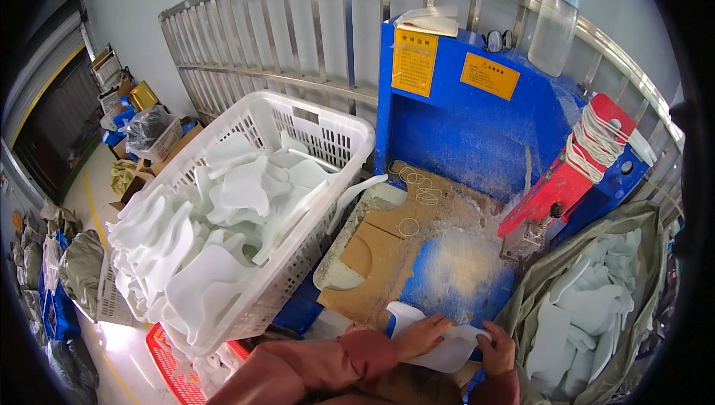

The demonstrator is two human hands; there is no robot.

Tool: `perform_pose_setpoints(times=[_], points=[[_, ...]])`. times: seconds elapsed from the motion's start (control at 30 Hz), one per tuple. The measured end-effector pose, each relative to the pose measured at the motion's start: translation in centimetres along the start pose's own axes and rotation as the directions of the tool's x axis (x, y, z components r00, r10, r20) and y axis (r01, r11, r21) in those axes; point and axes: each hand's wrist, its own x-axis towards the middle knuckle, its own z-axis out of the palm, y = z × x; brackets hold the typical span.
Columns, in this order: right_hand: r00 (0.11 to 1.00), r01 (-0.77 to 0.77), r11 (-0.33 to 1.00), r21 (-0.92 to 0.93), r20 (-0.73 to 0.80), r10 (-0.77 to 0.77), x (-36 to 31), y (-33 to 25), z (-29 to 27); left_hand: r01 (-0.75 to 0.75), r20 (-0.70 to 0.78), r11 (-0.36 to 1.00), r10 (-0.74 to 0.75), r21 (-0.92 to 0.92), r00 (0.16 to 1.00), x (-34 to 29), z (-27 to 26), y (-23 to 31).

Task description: The person repeatedly picks white fabric mask blanks from a sack, places them under a press on a blue and red sewing machine, and folds the edges before pressing. Finished masks are placed into a white basket. The cycle repeats throughout the clip.

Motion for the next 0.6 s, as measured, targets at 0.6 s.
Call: perform_pose_setpoints(times=[0.6], points=[[0.823,0.568,0.776,-0.274,0.226,-0.522,-5.0,-13.2,-0.9,0.349,-0.312,0.895,-0.259,0.277,0.914,-2.5,-35.8,-5.1]])
